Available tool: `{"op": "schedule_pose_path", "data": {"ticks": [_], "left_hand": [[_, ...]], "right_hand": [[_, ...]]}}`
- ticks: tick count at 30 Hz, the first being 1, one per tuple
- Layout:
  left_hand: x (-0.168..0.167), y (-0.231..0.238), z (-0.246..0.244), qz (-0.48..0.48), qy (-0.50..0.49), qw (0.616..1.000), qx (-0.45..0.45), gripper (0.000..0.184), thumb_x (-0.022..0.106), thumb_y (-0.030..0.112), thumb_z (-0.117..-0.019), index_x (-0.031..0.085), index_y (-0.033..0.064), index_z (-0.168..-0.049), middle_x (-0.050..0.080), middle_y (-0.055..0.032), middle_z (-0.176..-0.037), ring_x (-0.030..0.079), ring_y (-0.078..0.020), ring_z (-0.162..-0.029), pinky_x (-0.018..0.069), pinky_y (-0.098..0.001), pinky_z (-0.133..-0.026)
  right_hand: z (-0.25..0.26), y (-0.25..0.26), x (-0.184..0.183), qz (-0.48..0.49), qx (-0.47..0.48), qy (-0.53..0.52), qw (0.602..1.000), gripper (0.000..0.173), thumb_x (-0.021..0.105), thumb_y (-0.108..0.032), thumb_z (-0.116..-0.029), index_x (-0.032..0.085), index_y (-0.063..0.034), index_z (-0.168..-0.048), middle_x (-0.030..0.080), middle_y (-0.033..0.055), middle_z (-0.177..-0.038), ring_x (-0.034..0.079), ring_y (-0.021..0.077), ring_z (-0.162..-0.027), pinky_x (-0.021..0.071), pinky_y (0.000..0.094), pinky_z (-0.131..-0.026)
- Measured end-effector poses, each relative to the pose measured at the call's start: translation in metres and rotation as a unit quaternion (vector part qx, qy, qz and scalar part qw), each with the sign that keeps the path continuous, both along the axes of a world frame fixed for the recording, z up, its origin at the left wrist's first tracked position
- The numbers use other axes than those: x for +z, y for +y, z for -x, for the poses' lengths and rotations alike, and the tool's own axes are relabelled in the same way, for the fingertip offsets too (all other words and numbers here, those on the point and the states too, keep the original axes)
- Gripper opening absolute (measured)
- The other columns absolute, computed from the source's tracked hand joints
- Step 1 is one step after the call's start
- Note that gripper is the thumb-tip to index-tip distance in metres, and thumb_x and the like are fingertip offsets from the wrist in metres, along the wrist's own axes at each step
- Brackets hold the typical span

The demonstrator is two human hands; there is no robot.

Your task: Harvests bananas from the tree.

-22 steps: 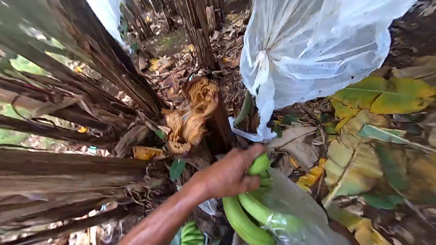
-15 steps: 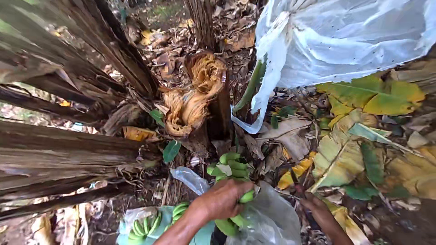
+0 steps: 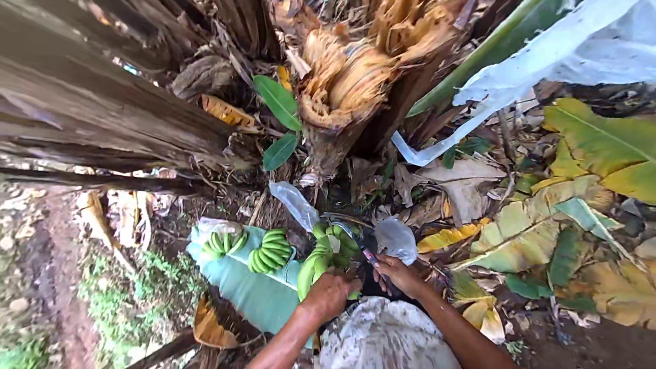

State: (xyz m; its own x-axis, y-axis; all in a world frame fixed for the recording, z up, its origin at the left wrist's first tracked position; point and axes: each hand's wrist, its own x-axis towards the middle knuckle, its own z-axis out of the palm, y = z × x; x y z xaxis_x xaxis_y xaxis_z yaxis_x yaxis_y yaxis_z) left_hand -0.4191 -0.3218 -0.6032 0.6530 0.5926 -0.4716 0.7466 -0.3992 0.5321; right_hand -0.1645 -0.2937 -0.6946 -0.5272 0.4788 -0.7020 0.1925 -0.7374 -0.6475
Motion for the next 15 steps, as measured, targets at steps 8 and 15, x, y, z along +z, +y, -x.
{"op": "schedule_pose_path", "data": {"ticks": [8, 15], "left_hand": [[-0.016, -0.030, 0.023, -0.044, 0.013, 0.996, 0.071, 0.036, 0.073, 0.004, -0.0843, 0.070, 0.0190, -0.117, 0.072, -0.0084, -0.115, 0.067, -0.0318, -0.110, 0.0516, -0.0525, -0.097], [-0.036, -0.039, 0.034, -0.089, 0.021, 0.993, 0.074, 0.032, 0.068, 0.003, -0.0873, 0.072, 0.0204, -0.114, 0.073, -0.0074, -0.110, 0.067, -0.0303, -0.106, 0.0508, -0.0508, -0.096]], "right_hand": [[0.036, -0.009, -0.027, 0.043, 0.033, -0.010, 0.998, 0.037, 0.044, -0.029, -0.1099, 0.052, -0.0080, -0.139, 0.069, 0.0106, -0.087, 0.063, 0.0199, -0.058, 0.0556, 0.0345, -0.051], [0.065, -0.001, -0.024, 0.032, 0.051, -0.033, 0.998, 0.034, 0.044, -0.031, -0.1102, 0.054, -0.0077, -0.133, 0.063, 0.0085, -0.079, 0.060, 0.0191, -0.054, 0.0529, 0.0335, -0.047]]}}
